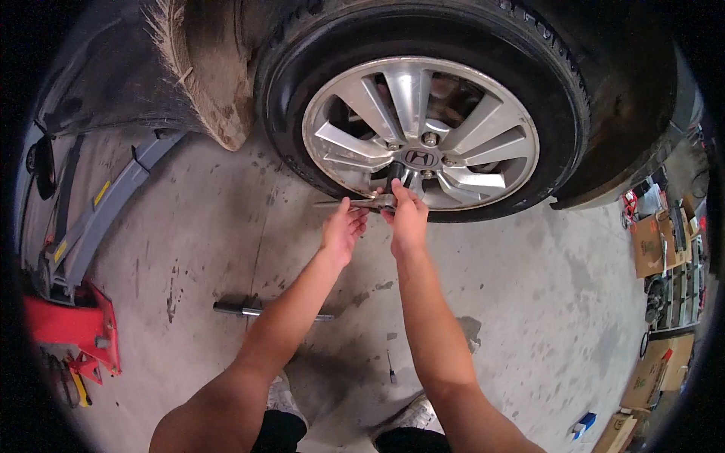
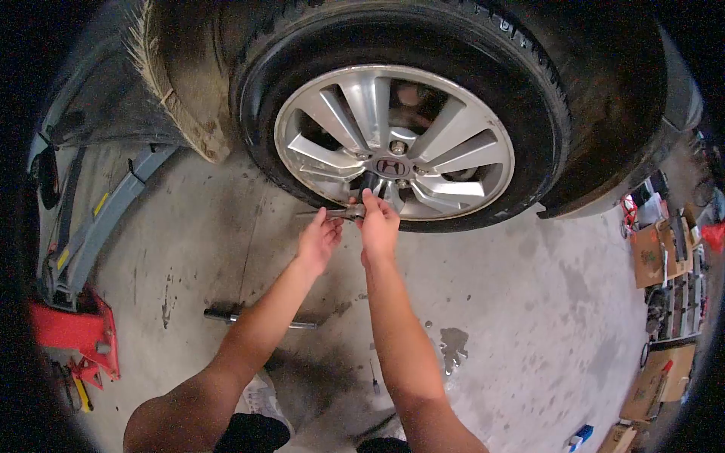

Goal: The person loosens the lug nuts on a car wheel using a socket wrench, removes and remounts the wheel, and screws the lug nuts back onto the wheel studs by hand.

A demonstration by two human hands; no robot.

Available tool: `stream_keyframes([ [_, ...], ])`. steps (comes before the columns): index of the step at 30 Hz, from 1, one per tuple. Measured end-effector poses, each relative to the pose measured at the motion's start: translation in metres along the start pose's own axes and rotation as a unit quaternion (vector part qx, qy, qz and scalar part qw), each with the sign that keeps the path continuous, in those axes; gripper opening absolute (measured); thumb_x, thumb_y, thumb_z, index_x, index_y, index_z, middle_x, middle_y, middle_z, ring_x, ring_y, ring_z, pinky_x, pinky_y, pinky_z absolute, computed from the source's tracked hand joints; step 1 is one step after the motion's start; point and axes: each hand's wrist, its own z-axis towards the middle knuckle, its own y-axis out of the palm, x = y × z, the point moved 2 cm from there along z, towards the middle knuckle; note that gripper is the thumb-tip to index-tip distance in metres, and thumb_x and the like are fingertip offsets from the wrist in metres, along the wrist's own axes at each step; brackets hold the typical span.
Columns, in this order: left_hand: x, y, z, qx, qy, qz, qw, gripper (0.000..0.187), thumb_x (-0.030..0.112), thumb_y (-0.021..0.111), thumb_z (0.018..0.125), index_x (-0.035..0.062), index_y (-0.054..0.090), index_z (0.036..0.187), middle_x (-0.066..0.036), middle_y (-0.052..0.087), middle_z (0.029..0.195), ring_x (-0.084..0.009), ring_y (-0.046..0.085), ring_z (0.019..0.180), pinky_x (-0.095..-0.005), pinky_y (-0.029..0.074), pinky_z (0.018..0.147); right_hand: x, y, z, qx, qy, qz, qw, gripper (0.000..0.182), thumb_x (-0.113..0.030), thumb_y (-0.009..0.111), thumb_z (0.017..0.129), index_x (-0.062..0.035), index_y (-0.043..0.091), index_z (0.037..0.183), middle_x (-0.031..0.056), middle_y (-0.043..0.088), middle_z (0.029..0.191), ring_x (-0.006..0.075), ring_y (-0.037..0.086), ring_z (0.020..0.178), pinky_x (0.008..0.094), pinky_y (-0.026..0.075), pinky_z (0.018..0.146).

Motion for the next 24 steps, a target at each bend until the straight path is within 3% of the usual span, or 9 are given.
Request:
stream_keyframes([
  [3,0.018,0.02,-0.019,0.059,0.219,-0.028,0.974,0.023,0.03,0.062,0.103,0.0085,0.053,0.102,-0.003,0.066,0.08,-0.0124,0.061,0.068,-0.0265,0.048,0.065,0.002,-0.001,0.0,-0.047,0.035,0.064,0.996,0.022,-0.036,0.064,0.1,-0.0143,0.065,0.101,-0.0019,0.069,0.092,0.0123,0.062,0.092,0.0335,0.045,0.085],
  [6,0.055,0.05,-0.051,-0.031,0.418,0.09,0.903,0.019,0.02,0.068,0.1,0.0084,0.053,0.095,0.002,0.059,0.07,-0.0073,0.059,0.065,-0.0211,0.043,0.061,0.009,-0.003,0.003,-0.085,0.07,0.153,0.982,0.025,-0.037,0.055,0.105,-0.0143,0.064,0.109,0.001,0.072,0.1,0.0143,0.062,0.102,0.0369,0.044,0.092],
  [10,0.058,0.098,-0.092,-0.153,0.431,0.368,0.81,0.022,0.005,0.072,0.094,0.0047,0.05,0.094,-0.001,0.065,0.073,-0.0051,0.061,0.066,-0.0213,0.042,0.057,0.014,-0.011,0.006,-0.119,0.127,0.234,0.957,0.021,-0.036,0.056,0.104,-0.0177,0.064,0.109,-0.0034,0.068,0.095,0.0116,0.059,0.092,0.0338,0.047,0.087],
  [12,0.049,0.096,-0.086,-0.161,0.445,0.305,0.827,0.022,0.006,0.071,0.096,0.005,0.049,0.097,0.0,0.063,0.071,-0.0054,0.059,0.064,-0.0206,0.043,0.056,0.011,-0.012,0.007,-0.137,0.134,0.196,0.962,0.021,-0.037,0.059,0.103,-0.0177,0.064,0.107,-0.0035,0.066,0.09,0.0116,0.059,0.088,0.033,0.048,0.084],
  [14,0.047,0.087,-0.077,-0.116,0.428,0.175,0.879,0.02,0.007,0.069,0.097,0.006,0.049,0.099,0.001,0.06,0.07,-0.0055,0.056,0.061,-0.0198,0.043,0.056,0.007,-0.01,0.004,-0.073,0.067,0.081,0.992,0.025,-0.04,0.072,0.095,-0.015,0.067,0.094,-0.0049,0.062,0.085,0.0096,0.055,0.078,0.027,0.045,0.071],
  [16,0.052,0.066,-0.058,-0.073,0.46,0.13,0.875,0.013,0.017,0.061,0.103,0.0082,0.051,0.1,0.002,0.055,0.069,-0.0069,0.052,0.058,-0.0225,0.045,0.055,-0.012,0.002,-0.01,-0.002,0.016,-0.004,1.0,0.03,-0.039,0.073,0.094,-0.0116,0.068,0.084,-0.006,0.058,0.075,0.0076,0.049,0.069,0.0251,0.039,0.064],
  [19,0.049,0.025,-0.014,-0.003,0.369,0.091,0.925,0.014,0.021,0.057,0.104,0.0081,0.052,0.102,0.001,0.055,0.07,-0.0091,0.053,0.059,-0.0254,0.045,0.056,0.0,-0.003,0.008,-0.016,-0.026,-0.079,0.996,0.032,-0.036,0.072,0.094,-0.0085,0.067,0.077,-0.0065,0.053,0.067,0.0068,0.044,0.064,0.0262,0.034,0.059],
  [21,0.035,0.011,0.002,0.058,0.137,0.08,0.986,0.016,0.024,0.055,0.103,0.0085,0.053,0.104,0.001,0.055,0.073,-0.0107,0.054,0.061,-0.0264,0.042,0.057,0.002,0.0,0.01,-0.007,-0.043,-0.074,0.996,0.033,-0.035,0.072,0.094,-0.0078,0.067,0.075,-0.0064,0.051,0.065,0.0069,0.043,0.063,0.027,0.033,0.058],
  [24,0.021,0.017,-0.004,0.076,0.217,0.083,0.97,0.021,0.029,0.055,0.104,0.0082,0.053,0.106,-0.001,0.055,0.075,-0.0112,0.054,0.062,-0.0259,0.041,0.058,-0.005,-0.001,0.004,0.002,-0.048,-0.089,0.995,0.035,-0.034,0.069,0.095,-0.007,0.067,0.074,-0.0059,0.05,0.065,0.0081,0.043,0.064,0.0279,0.033,0.06],
])
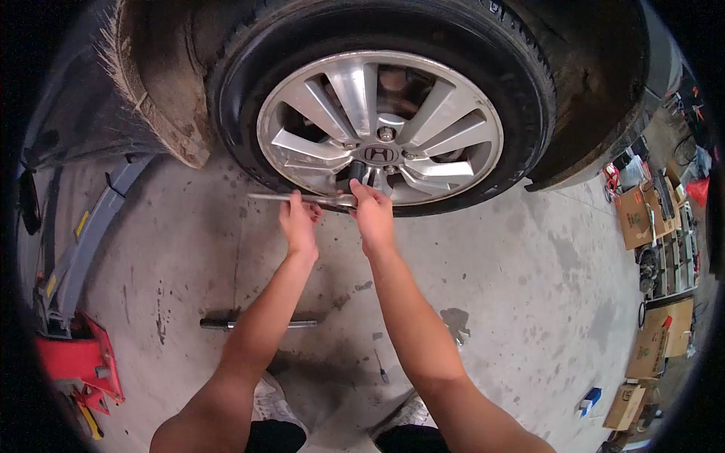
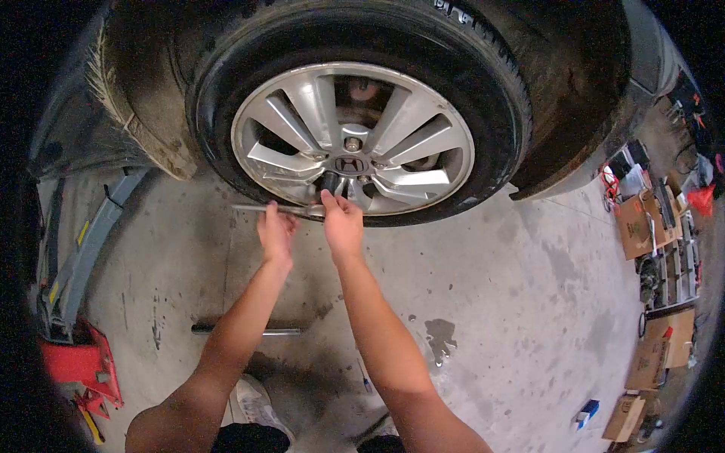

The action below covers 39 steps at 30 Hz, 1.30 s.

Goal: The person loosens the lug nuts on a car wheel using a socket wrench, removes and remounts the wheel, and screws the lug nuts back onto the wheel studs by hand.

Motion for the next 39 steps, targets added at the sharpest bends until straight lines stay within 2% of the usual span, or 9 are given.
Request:
stream_keyframes([
  [5,0.07,0.042,-0.033,-0.059,0.282,0.077,0.954,0.021,0.025,0.062,0.103,0.0064,0.054,0.109,0.001,0.055,0.073,-0.0091,0.054,0.062,-0.0262,0.045,0.059,0.004,-0.002,0.002,-0.029,0.137,0.161,0.977,0.027,-0.034,0.062,0.099,-0.0081,0.07,0.099,-0.0036,0.061,0.083,0.0108,0.054,0.073,0.0275,0.042,0.066],
  [10,0.075,0.076,-0.072,-0.208,0.546,0.355,0.729,0.027,0.02,0.08,0.088,0.0013,0.063,0.097,-0.008,0.065,0.07,-0.0119,0.064,0.062,-0.0287,0.051,0.057,0.004,0.0,-0.002,-0.072,0.039,0.236,0.968,0.034,-0.035,0.059,0.101,-0.0034,0.07,0.107,0.0023,0.07,0.097,0.0136,0.062,0.083,0.0276,0.049,0.072],
  [14,0.064,0.058,-0.061,-0.133,0.535,0.327,0.768,0.024,0.018,0.078,0.09,0.002,0.061,0.093,-0.007,0.066,0.07,-0.0126,0.063,0.062,-0.0291,0.051,0.057,-0.001,-0.003,0.005,-0.059,0.064,0.141,0.986,0.034,-0.036,0.065,0.099,-0.0033,0.073,0.101,0.002,0.071,0.093,0.0118,0.061,0.081,0.0279,0.047,0.072],
  [16,0.061,0.039,-0.04,-0.081,0.357,0.17,0.915,0.022,0.023,0.07,0.096,0.0049,0.06,0.089,-0.005,0.067,0.074,-0.0139,0.061,0.062,-0.029,0.05,0.06,0.001,-0.004,0.006,-0.056,0.085,0.114,0.988,0.033,-0.037,0.068,0.097,-0.0045,0.073,0.098,0.0013,0.07,0.091,0.0108,0.06,0.08,0.0278,0.047,0.072],
  [20,0.033,0.004,0.001,-0.062,0.213,0.049,0.974,0.024,0.027,0.057,0.104,0.0066,0.057,0.091,-0.003,0.065,0.077,-0.0132,0.06,0.064,-0.0286,0.048,0.063,0.001,0.002,0.008,-0.051,0.101,0.121,0.986,0.031,-0.039,0.067,0.098,-0.0088,0.072,0.094,0.0011,0.072,0.09,0.0096,0.06,0.079,0.0281,0.045,0.075],
  [22,0.001,-0.007,0.006,-0.066,-0.127,0.034,0.989,0.024,0.028,0.048,0.107,0.0059,0.054,0.102,-0.003,0.062,0.078,-0.013,0.06,0.068,-0.0282,0.046,0.063,-0.004,0.002,0.004,-0.072,0.093,0.115,0.986,0.03,-0.04,0.064,0.099,-0.0114,0.067,0.104,0.0027,0.074,0.096,0.0126,0.063,0.088,0.0339,0.046,0.082],
  [26,-0.018,0.001,0.007,-0.067,-0.117,-0.023,0.991,0.022,0.027,0.047,0.108,0.0062,0.053,0.104,-0.002,0.06,0.077,-0.0118,0.059,0.07,-0.0281,0.045,0.061,-0.006,0.0,0.005,-0.073,0.101,0.132,0.983,0.029,-0.038,0.063,0.101,-0.0101,0.069,0.099,0.0033,0.076,0.094,0.0114,0.065,0.081,0.0296,0.046,0.077],
  [33,0.082,0.059,-0.044,-0.179,0.365,0.248,0.879,0.012,0.01,0.066,0.099,0.0005,0.061,0.103,0.003,0.063,0.076,-0.0019,0.052,0.066,-0.0227,0.041,0.057,0.015,-0.009,0.021,-0.114,0.161,0.232,0.952,0.029,-0.041,0.055,0.104,-0.0159,0.066,0.111,-0.0003,0.074,0.106,0.0116,0.061,0.092,0.0364,0.044,0.083],
  [39,0.064,0.034,-0.016,-0.073,0.248,0.103,0.961,0.023,0.022,0.062,0.101,0.0011,0.063,0.091,-0.002,0.062,0.068,-0.0089,0.057,0.058,-0.0268,0.046,0.055,-0.011,-0.005,0.003,-0.035,0.089,0.049,0.994,0.031,-0.041,0.065,0.1,-0.0116,0.07,0.09,-0.0027,0.062,0.077,0.0081,0.051,0.072,0.029,0.041,0.071],
])
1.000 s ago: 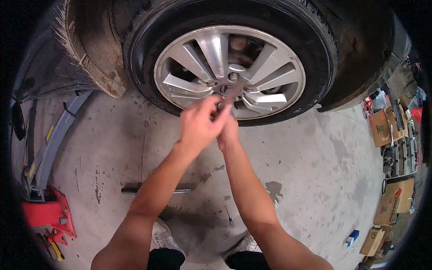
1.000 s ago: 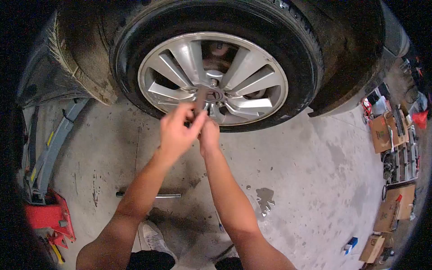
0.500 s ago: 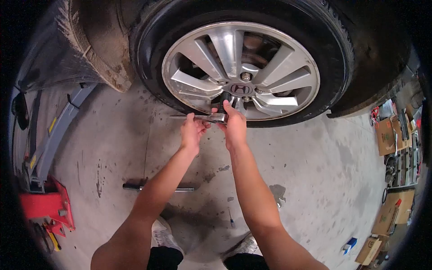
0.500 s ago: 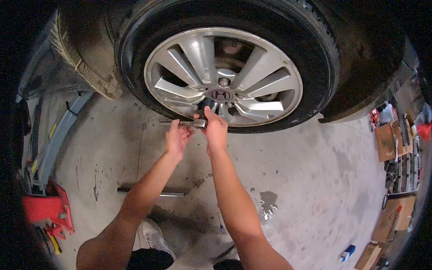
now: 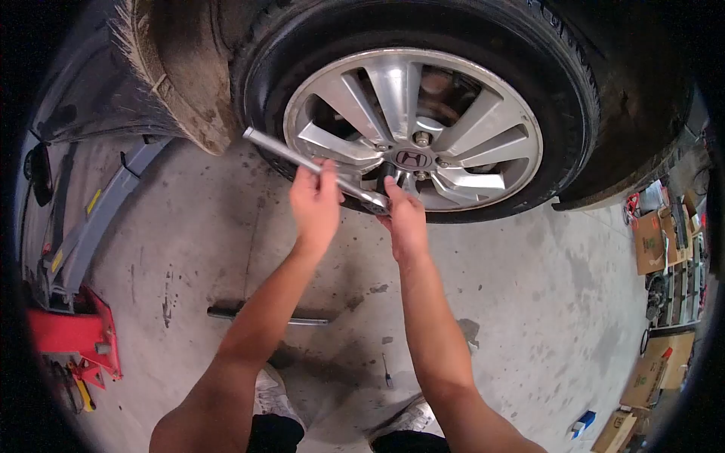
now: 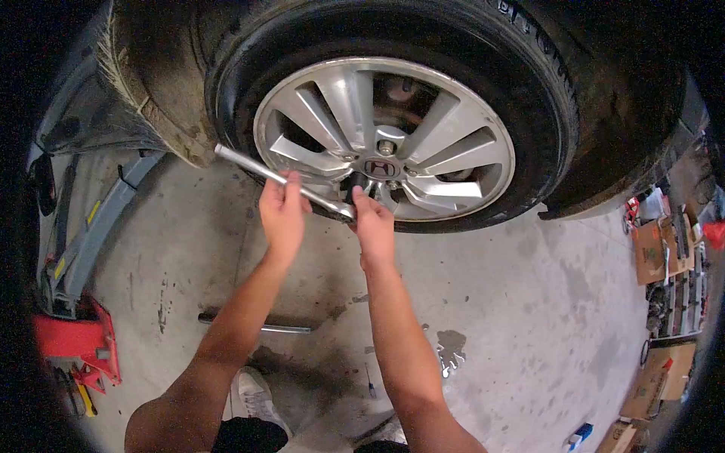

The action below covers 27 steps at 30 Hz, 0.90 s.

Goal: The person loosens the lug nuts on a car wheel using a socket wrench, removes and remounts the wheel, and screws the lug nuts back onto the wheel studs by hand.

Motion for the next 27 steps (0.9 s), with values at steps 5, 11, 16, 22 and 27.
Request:
stream_keyframes([
  [5,-0.085,-0.031,-0.016,-0.019,-0.276,-0.097,0.956,0.032,0.036,0.057,0.101,0.005,0.061,0.094,-0.004,0.063,0.077,-0.0164,0.061,0.069,-0.0319,0.051,0.067,0.013,0.001,0.012,0.015,-0.066,-0.11,0.992,0.032,-0.038,0.068,0.098,-0.0077,0.074,0.091,-0.0067,0.057,0.072,0.0076,0.05,0.07,0.027,0.041,0.067],
  [11,-0.111,-0.013,-0.046,-0.025,-0.421,-0.286,0.86,0.031,0.04,0.06,0.1,0.0107,0.061,0.09,-0.001,0.062,0.076,-0.0123,0.058,0.07,-0.0282,0.044,0.064,0.016,0.003,0.009,0.005,-0.094,-0.038,0.995,0.027,-0.034,0.066,0.099,-0.0093,0.074,0.092,-0.0051,0.059,0.074,0.0086,0.052,0.068,0.0279,0.041,0.069],
  [16,-0.096,-0.012,-0.042,0.095,-0.291,-0.144,0.941,0.035,0.042,0.06,0.101,0.0114,0.056,0.085,0.001,0.056,0.071,-0.0096,0.049,0.061,-0.0261,0.037,0.058,0.002,0.005,0.002,-0.048,0.008,0.076,0.996,0.021,-0.035,0.062,0.102,-0.0147,0.066,0.099,0.0003,0.07,0.094,0.0134,0.063,0.09,0.0339,0.043,0.082],
  [22,-0.09,-0.014,-0.037,0.112,-0.258,-0.102,0.954,0.037,0.038,0.062,0.099,0.0127,0.049,0.076,0.003,0.049,0.065,-0.0087,0.042,0.056,-0.0261,0.032,0.053,0.008,0.001,0.008,-0.094,0.016,0.096,0.991,0.023,-0.036,0.063,0.102,-0.0137,0.065,0.104,0.0023,0.072,0.097,0.0129,0.064,0.091,0.034,0.047,0.081],
  [27,-0.087,-0.022,-0.034,0.08,-0.253,-0.046,0.963,0.039,0.04,0.063,0.098,0.0121,0.051,0.075,0.001,0.051,0.064,-0.009,0.043,0.055,-0.0268,0.031,0.052,0.009,0.004,0.007,-0.076,0.011,0.086,0.993,0.026,-0.037,0.061,0.102,-0.0124,0.066,0.108,0.0026,0.072,0.1,0.0135,0.064,0.092,0.034,0.048,0.082],
])
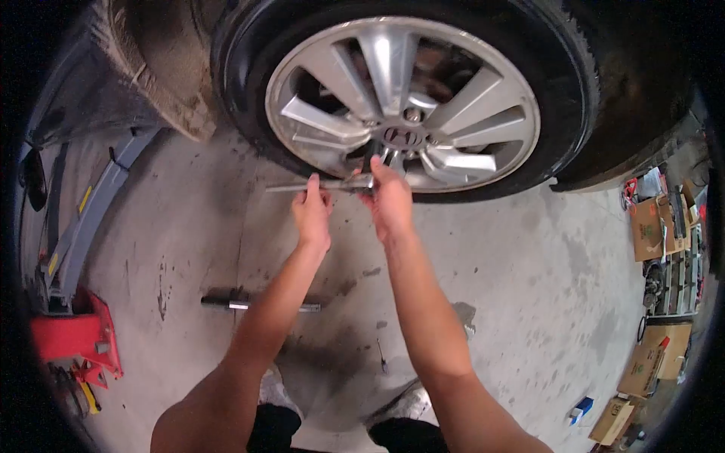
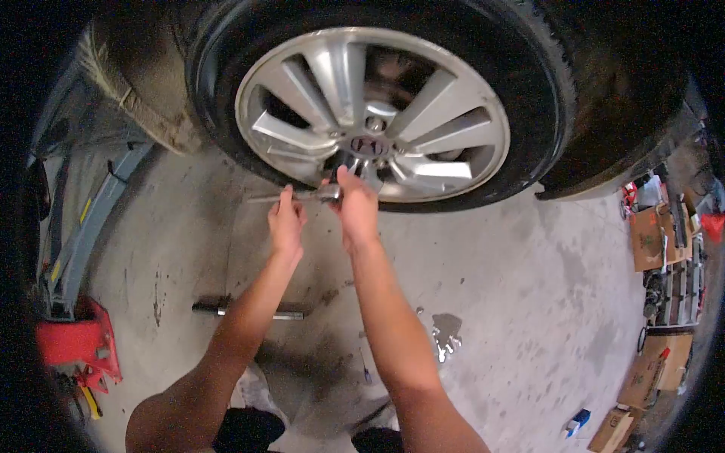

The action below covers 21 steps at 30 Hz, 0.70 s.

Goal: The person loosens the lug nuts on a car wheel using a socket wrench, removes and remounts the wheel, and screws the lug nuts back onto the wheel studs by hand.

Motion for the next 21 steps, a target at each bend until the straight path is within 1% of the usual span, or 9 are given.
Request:
stream_keyframes([
  [2,0.009,-0.001,-0.001,-0.019,-0.006,0.047,0.999,0.041,0.043,0.062,0.098,0.0127,0.054,0.072,0.002,0.049,0.063,-0.011,0.043,0.055,-0.0281,0.032,0.055,-0.005,-0.003,-0.002,-0.021,0.002,0.003,1.0,0.029,-0.037,0.061,0.102,-0.0096,0.066,0.11,0.0034,0.073,0.102,0.0143,0.064,0.092,0.0344,0.049,0.083],
  [4,0.01,-0.015,0.011,-0.085,-0.082,0.06,0.991,0.036,0.042,0.062,0.098,0.0132,0.054,0.077,0.002,0.05,0.064,-0.0104,0.046,0.057,-0.0266,0.036,0.056,-0.01,-0.005,-0.004,-0.028,0.009,-0.034,0.999,0.028,-0.036,0.063,0.1,-0.0092,0.065,0.109,0.004,0.073,0.103,0.0148,0.065,0.093,0.0357,0.05,0.087],
  [6,-0.001,-0.025,0.017,-0.118,-0.238,-0.055,0.963,0.028,0.037,0.065,0.095,0.0134,0.057,0.082,0.002,0.056,0.069,-0.0104,0.051,0.059,-0.0251,0.043,0.057,-0.015,-0.003,-0.018,-0.017,0.022,-0.116,0.993,0.027,-0.035,0.064,0.101,-0.009,0.065,0.107,0.0054,0.073,0.104,0.0152,0.065,0.094,0.0368,0.05,0.088],
  [12,-0.021,-0.074,-0.01,-0.179,-0.275,-0.015,0.944,0.026,0.038,0.069,0.095,0.0158,0.059,0.088,0.003,0.06,0.076,-0.01,0.055,0.067,-0.0251,0.045,0.061,0.015,-0.019,-0.054,-0.034,0.03,-0.125,0.991,0.029,-0.035,0.062,0.102,-0.0059,0.063,0.1,0.0063,0.073,0.095,0.0147,0.067,0.087,0.0331,0.054,0.081],
  [16,-0.018,-0.091,-0.048,-0.236,-0.352,0.049,0.904,0.028,0.042,0.074,0.093,0.0185,0.06,0.098,0.002,0.067,0.086,-0.0103,0.057,0.07,-0.0274,0.048,0.069,0.053,-0.051,-0.049,0.062,-0.025,-0.161,0.985,0.043,-0.044,0.064,0.1,-0.0011,0.06,0.101,0.0058,0.061,0.082,0.018,0.067,0.079,0.0348,0.059,0.068],
  [18,-0.023,-0.094,-0.056,-0.287,-0.354,0.066,0.888,0.031,0.046,0.07,0.095,0.0174,0.062,0.103,0.001,0.07,0.088,-0.0101,0.061,0.075,-0.0263,0.048,0.069,0.061,-0.078,-0.046,0.103,-0.025,-0.173,0.979,0.048,-0.046,0.067,0.097,0.0008,0.06,0.099,0.0061,0.06,0.084,0.0183,0.066,0.075,0.0377,0.062,0.064],
  [19,-0.025,-0.097,-0.061,-0.378,-0.305,0.198,0.851,0.037,0.048,0.069,0.095,0.0143,0.063,0.108,-0.001,0.069,0.087,-0.0123,0.063,0.079,-0.0278,0.049,0.072,0.066,-0.09,-0.044,0.133,0.01,-0.164,0.977,0.052,-0.049,0.068,0.095,0.0019,0.062,0.103,0.0061,0.055,0.087,0.0203,0.063,0.074,0.0423,0.064,0.065],
  [20,-0.028,-0.102,-0.066,-0.455,-0.245,0.323,0.793,0.043,0.051,0.068,0.095,0.0112,0.064,0.112,-0.002,0.069,0.087,-0.0146,0.064,0.083,-0.0294,0.05,0.074,0.078,-0.111,-0.041,0.149,0.021,-0.151,0.977,0.052,-0.049,0.069,0.095,0.0023,0.062,0.103,0.0061,0.055,0.087,0.0206,0.063,0.074,0.0422,0.064,0.065],
  [21,-0.03,-0.11,-0.067,-0.525,-0.122,0.486,0.689,0.051,0.052,0.067,0.095,0.0077,0.061,0.119,-0.006,0.069,0.093,-0.0192,0.066,0.091,-0.0334,0.051,0.079,0.086,-0.128,-0.037,0.16,0.027,-0.138,0.977,0.053,-0.049,0.069,0.094,0.0026,0.062,0.104,0.0061,0.055,0.087,0.0209,0.063,0.073,0.042,0.064,0.065],
])
